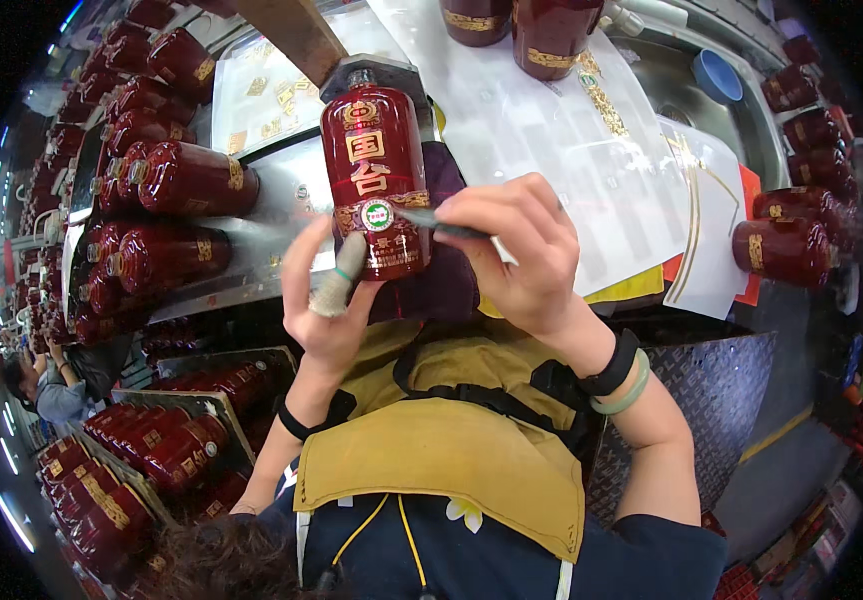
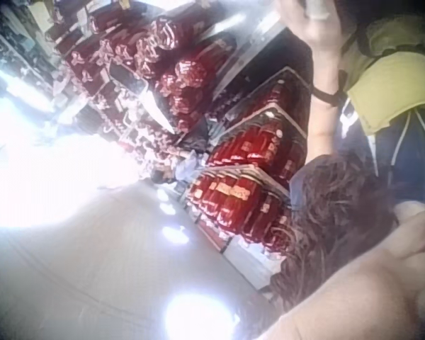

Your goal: Applying decorative labels and bands to glass liquor bottles in a factory setting.

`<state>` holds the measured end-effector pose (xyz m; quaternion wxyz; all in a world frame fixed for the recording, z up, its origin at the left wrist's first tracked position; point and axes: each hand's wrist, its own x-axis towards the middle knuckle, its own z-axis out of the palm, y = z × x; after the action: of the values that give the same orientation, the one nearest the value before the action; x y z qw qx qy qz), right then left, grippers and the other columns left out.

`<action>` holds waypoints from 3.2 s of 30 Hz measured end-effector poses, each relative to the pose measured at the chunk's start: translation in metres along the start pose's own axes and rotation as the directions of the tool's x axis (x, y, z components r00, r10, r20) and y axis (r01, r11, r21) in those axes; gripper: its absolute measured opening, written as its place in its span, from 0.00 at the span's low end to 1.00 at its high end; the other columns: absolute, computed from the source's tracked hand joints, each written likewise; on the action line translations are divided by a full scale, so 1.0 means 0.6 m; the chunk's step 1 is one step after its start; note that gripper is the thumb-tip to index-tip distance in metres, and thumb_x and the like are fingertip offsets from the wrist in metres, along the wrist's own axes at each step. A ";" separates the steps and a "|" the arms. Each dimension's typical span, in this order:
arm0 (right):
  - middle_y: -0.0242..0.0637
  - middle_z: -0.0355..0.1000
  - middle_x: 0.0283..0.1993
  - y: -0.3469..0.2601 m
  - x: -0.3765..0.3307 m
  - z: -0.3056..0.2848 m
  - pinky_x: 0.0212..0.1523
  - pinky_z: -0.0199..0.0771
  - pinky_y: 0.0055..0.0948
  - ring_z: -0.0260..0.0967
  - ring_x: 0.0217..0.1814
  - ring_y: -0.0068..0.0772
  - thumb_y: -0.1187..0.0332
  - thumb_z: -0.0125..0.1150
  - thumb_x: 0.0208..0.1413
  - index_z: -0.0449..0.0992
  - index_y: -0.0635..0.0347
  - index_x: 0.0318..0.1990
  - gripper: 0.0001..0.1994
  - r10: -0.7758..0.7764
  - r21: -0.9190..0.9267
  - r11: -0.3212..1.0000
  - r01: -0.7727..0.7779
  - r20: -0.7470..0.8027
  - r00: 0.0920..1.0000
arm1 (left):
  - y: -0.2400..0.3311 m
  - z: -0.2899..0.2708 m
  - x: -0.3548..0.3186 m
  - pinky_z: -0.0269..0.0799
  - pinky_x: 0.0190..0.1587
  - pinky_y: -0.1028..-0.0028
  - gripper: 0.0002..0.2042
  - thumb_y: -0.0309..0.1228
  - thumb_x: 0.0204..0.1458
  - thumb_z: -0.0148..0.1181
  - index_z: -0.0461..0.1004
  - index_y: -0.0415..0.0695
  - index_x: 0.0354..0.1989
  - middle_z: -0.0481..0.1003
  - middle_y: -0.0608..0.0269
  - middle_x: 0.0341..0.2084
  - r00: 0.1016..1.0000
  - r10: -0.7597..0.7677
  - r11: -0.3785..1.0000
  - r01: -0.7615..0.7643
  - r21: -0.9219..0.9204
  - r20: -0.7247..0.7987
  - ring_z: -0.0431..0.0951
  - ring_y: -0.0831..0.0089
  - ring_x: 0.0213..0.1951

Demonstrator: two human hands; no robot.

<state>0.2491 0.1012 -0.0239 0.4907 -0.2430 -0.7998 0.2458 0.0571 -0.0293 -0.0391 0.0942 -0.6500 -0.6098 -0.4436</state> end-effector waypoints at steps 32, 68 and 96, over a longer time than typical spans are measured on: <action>0.36 0.78 0.37 0.008 -0.003 -0.014 0.39 0.74 0.24 0.74 0.36 0.28 0.77 0.71 0.56 0.79 0.64 0.44 0.10 0.272 0.139 0.958 -0.251 -0.162 0.949 | 0.064 0.018 0.014 0.73 0.57 0.57 0.27 0.19 0.46 0.64 0.83 0.61 0.55 0.62 0.41 0.61 0.965 -0.152 0.932 0.068 0.356 0.215 0.70 0.45 0.57; 0.24 0.82 0.38 0.015 0.048 0.028 0.46 0.65 0.31 0.70 0.36 0.29 0.73 0.72 0.47 0.84 0.45 0.37 0.10 -0.098 -0.088 0.991 0.095 -0.020 0.995 | -0.026 0.001 0.022 0.66 0.66 0.64 0.41 0.25 0.40 0.77 0.67 0.30 0.66 0.73 0.42 0.61 0.842 -0.435 0.847 0.503 -0.172 0.318 0.74 0.57 0.64; 0.27 0.80 0.35 -0.001 0.078 0.026 0.41 0.67 0.32 0.73 0.34 0.28 0.73 0.72 0.46 0.83 0.50 0.35 0.08 -0.002 -0.011 1.000 0.003 0.100 0.995 | 0.012 0.013 0.025 0.73 0.58 0.66 0.41 0.24 0.40 0.78 0.67 0.35 0.68 0.79 0.48 0.53 0.838 -0.518 0.839 0.537 -0.092 0.171 0.80 0.60 0.53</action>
<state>0.2161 0.1279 0.0013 0.4489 -0.2321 -0.8252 0.2524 0.0649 -0.0152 -0.0299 -0.1192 -0.4907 -0.7388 -0.4464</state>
